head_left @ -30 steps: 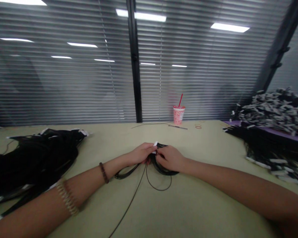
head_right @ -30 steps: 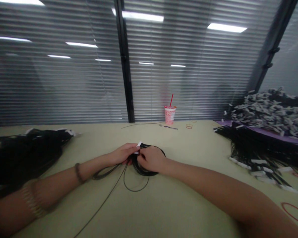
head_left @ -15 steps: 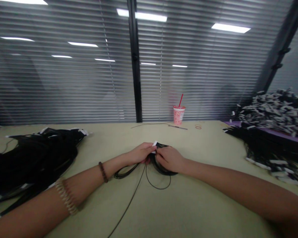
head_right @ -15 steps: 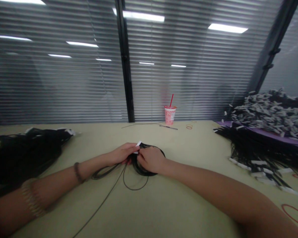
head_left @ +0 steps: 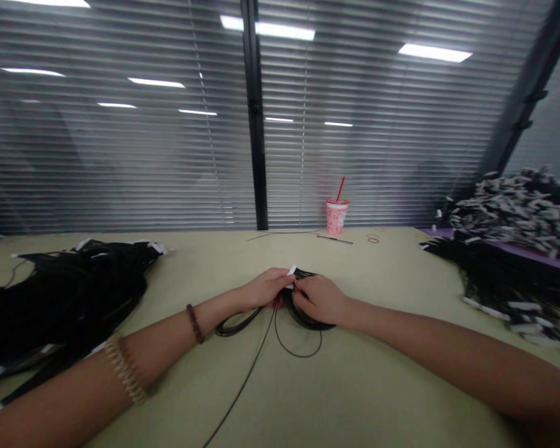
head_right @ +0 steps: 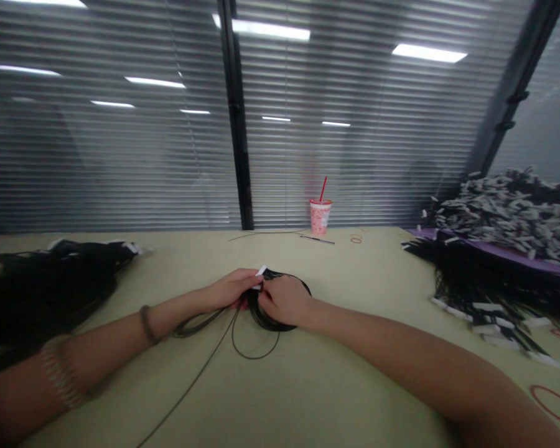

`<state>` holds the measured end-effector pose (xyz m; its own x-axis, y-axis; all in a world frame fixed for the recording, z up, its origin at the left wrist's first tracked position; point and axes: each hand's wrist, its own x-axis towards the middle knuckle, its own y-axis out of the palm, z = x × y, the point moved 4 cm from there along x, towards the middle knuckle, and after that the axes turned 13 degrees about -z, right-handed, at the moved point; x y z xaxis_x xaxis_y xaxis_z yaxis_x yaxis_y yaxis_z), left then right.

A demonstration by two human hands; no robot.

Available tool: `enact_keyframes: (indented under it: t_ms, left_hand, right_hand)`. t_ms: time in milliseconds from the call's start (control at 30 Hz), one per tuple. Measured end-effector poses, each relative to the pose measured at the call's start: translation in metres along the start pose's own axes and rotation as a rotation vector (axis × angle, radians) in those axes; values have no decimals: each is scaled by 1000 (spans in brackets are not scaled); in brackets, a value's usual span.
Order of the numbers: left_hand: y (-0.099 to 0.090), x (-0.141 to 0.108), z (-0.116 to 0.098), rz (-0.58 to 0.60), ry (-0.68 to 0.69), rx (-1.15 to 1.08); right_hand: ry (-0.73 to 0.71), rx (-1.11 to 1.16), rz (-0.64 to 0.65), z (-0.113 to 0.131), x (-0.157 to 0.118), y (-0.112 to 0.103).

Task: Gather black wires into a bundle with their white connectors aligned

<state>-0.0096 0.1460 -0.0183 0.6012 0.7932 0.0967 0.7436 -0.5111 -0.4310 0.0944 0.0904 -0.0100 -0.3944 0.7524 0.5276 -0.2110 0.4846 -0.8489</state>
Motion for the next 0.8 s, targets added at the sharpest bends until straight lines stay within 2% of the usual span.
enact_keyframes:
  t_ms: [800]
  left_hand:
    - [0,0,-2,-9,-4,37]
  right_hand:
    - [-31,35,-29,-1,-1,2]
